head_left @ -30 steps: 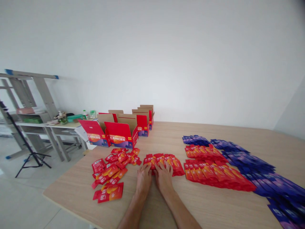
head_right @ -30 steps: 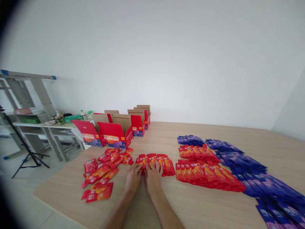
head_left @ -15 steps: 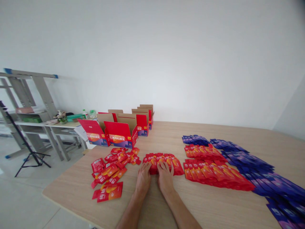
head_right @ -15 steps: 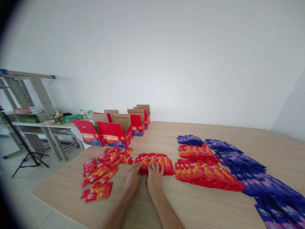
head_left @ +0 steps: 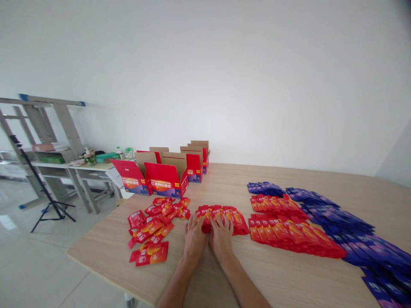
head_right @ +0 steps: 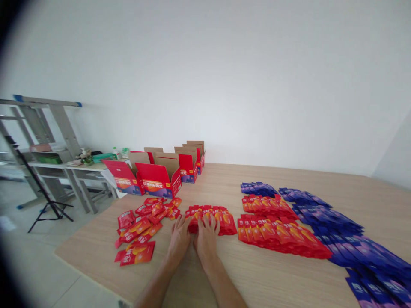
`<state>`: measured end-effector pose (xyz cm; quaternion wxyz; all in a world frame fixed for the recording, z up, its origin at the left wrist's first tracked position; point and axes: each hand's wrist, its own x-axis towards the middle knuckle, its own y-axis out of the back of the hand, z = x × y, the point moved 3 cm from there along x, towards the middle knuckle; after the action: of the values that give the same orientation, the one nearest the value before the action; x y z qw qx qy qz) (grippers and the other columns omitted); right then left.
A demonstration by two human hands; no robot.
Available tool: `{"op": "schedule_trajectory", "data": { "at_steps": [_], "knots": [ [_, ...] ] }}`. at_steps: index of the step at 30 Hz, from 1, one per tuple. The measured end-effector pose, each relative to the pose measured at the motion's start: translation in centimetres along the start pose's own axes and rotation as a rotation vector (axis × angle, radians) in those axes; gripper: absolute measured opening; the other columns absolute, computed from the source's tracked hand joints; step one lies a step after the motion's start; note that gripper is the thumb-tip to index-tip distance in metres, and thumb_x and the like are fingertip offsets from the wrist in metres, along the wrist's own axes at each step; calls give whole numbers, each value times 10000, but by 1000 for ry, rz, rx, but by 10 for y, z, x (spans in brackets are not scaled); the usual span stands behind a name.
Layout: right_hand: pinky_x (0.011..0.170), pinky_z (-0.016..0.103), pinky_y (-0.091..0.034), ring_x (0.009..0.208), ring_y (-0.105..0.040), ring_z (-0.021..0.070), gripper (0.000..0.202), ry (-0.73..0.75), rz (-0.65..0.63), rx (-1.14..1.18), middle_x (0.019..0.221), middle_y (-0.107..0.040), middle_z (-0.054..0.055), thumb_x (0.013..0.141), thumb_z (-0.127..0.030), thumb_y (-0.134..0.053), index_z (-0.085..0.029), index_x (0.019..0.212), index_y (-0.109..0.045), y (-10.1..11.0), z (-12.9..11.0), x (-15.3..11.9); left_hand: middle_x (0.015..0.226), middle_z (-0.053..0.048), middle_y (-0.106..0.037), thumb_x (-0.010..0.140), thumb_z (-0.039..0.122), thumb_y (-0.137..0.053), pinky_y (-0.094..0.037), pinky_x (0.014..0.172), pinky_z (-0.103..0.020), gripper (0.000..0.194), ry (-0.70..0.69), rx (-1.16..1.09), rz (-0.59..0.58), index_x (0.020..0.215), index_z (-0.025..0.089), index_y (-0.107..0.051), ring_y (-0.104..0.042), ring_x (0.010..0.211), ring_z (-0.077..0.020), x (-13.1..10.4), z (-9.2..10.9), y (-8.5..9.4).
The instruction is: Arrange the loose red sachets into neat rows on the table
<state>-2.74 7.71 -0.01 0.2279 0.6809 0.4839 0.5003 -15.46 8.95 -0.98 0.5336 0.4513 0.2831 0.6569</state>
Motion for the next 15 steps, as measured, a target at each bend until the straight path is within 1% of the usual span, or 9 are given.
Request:
{"op": "schedule_trajectory", "data": {
  "at_steps": [3,5,7,10,12,15],
  "knots": [
    [1139,486,-196,1365,-375,310,472,38,-12,51,1392,-588,56,850,-111,-459,-272,1227,-693,-1,-12,-3,1542,-95,-441,816,48,-422,-235,1170,-505,642,52,92,18,1416,245,-531,-305,1457,-288,-8,-14,10],
    [1124,461,-233,1342,-398,299,463,75,-35,82,1383,-594,50,855,-100,-452,-269,1205,-703,-5,-22,-5,1544,-114,-432,811,62,-435,-199,1172,-537,654,102,155,35,1437,235,-505,-279,1465,-311,-16,-26,20],
    [1115,439,-259,1321,-415,289,444,116,-55,108,1368,-605,38,863,-96,-448,-268,1173,-715,-9,-34,-8,1548,-139,-416,813,84,-436,-175,1168,-569,651,177,209,54,1449,207,-487,-243,1477,-338,-24,-38,32],
    [1100,417,-289,1296,-429,281,412,164,-71,134,1352,-614,22,859,-93,-459,-267,1114,-732,-11,-51,-13,1541,-165,-412,825,119,-427,-178,1151,-605,616,310,276,83,1435,179,-499,-214,1481,-374,-37,-53,48],
    [1084,414,-309,1272,-445,281,396,184,-83,145,1338,-621,31,848,-91,-475,-263,1092,-735,-11,-62,-18,1529,-168,-421,834,139,-425,-197,1132,-631,595,380,306,97,1421,183,-510,-209,1478,-388,-45,-60,54],
    [1073,419,-326,1244,-467,282,379,201,-112,162,1315,-633,47,847,-101,-494,-260,1096,-731,-14,-73,-25,1504,-194,-441,858,171,-420,-221,1085,-694,544,448,324,96,1390,170,-531,-227,1466,-412,-53,-66,55]
  ]
}}
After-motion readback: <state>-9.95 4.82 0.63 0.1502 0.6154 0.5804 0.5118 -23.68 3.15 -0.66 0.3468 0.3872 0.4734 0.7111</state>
